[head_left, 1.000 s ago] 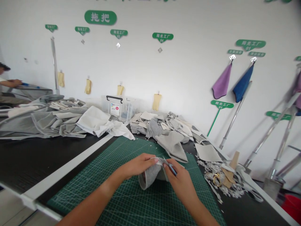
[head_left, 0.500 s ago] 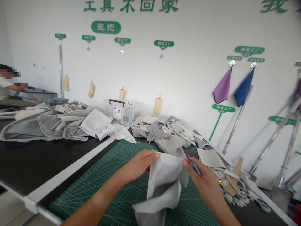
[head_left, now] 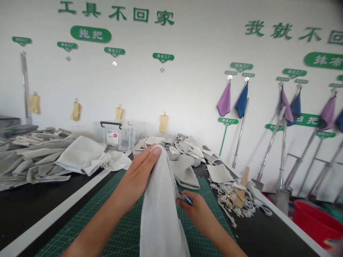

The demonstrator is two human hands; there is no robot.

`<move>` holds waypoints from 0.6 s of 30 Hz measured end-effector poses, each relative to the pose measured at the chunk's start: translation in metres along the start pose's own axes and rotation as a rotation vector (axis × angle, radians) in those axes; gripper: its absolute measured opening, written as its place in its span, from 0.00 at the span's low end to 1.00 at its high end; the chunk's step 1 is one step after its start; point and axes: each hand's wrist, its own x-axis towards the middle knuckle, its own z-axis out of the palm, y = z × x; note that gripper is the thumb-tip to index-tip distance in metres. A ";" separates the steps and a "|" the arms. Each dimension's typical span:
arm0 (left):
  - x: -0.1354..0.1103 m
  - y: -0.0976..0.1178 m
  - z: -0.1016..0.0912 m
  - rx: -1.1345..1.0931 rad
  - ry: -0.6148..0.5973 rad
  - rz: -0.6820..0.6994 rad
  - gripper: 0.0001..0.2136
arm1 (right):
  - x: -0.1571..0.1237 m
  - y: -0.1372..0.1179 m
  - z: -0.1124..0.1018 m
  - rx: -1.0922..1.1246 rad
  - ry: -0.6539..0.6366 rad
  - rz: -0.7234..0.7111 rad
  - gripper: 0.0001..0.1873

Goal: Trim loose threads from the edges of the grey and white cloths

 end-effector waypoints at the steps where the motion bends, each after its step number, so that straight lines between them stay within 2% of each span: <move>1: 0.004 0.004 -0.003 -0.015 0.028 0.016 0.23 | 0.003 0.005 -0.004 -0.001 0.002 0.023 0.18; 4: 0.016 0.014 -0.011 -0.055 0.058 0.082 0.24 | 0.010 0.011 -0.027 0.025 0.035 0.045 0.18; 6: 0.023 0.020 -0.016 -0.083 0.025 0.100 0.25 | 0.011 0.006 -0.047 0.070 0.066 0.026 0.18; 8: 0.028 0.024 -0.017 -0.113 -0.071 0.086 0.25 | 0.008 -0.004 -0.064 0.161 0.038 0.052 0.19; 10: 0.031 0.027 -0.014 -0.138 -0.195 0.067 0.25 | 0.003 -0.016 -0.072 0.288 -0.047 0.123 0.22; 14: 0.040 0.029 0.003 -0.211 -0.339 0.077 0.24 | -0.004 -0.031 -0.059 0.481 -0.167 0.185 0.26; 18: 0.060 0.035 0.018 -0.344 -0.322 0.126 0.22 | 0.001 -0.025 -0.029 0.669 -0.283 0.252 0.20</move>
